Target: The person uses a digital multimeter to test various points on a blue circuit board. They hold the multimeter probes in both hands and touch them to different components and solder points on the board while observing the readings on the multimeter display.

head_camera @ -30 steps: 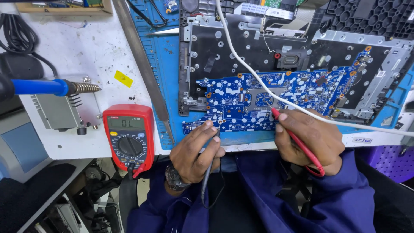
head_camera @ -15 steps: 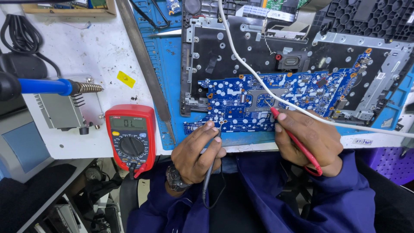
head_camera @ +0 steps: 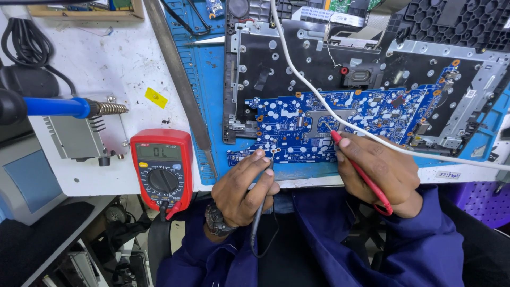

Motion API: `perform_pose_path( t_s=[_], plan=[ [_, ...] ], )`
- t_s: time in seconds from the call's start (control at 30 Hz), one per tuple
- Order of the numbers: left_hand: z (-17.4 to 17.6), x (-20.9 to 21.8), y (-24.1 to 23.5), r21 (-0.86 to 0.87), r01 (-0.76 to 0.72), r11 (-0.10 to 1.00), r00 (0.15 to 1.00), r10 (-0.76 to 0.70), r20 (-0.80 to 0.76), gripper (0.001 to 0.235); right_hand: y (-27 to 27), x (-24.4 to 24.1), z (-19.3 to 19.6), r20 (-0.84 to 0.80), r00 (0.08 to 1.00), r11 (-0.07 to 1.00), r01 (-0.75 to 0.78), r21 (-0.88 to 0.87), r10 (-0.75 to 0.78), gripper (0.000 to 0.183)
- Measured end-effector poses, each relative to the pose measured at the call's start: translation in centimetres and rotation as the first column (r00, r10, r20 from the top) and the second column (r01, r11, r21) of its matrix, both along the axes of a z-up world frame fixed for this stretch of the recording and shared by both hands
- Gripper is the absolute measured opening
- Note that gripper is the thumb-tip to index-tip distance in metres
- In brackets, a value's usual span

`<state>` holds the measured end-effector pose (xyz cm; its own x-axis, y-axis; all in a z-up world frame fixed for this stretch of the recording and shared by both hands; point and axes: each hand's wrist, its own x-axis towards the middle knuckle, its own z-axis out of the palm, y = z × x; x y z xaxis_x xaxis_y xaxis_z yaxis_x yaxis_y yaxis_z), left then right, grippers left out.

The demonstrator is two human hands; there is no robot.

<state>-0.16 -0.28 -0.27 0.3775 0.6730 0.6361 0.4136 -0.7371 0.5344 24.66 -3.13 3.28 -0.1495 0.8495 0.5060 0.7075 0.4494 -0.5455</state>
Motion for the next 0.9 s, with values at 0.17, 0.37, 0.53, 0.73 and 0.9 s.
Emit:
perform_pose_path(
  t_s=[0.17,0.37,0.53,0.73,0.9],
  plan=[
    [0.0,0.0,0.1,0.006,0.002,1.0,1.0,-0.002,-0.001,0.02,-0.2,0.1,0.8,-0.004,1.0,0.998,-0.026,-0.058,0.026,0.018],
    [0.8,0.2,0.7,0.034,-0.023,0.999,1.0,0.023,-0.006,0.019,-0.6,-1.3,2.4,-0.05,0.967,0.956,-0.256,-0.143,0.251,0.024],
    [1.1,0.1,1.0,0.033,0.006,0.999,1.0,-0.006,-0.004,0.019,0.3,-2.1,1.2,-0.046,0.917,0.915,-0.399,-0.061,0.397,0.023],
    [0.3,0.3,0.7,0.048,0.008,0.999,1.0,-0.008,-0.006,0.02,-0.4,-1.7,0.1,-0.087,0.964,0.954,-0.261,-0.15,0.25,0.024],
    [-0.6,0.8,0.0,0.049,-0.053,0.997,0.986,0.045,0.162,0.022,-2.5,-0.3,0.9,-0.192,0.963,0.973,-0.209,-0.096,0.188,0.02]
  ],
)
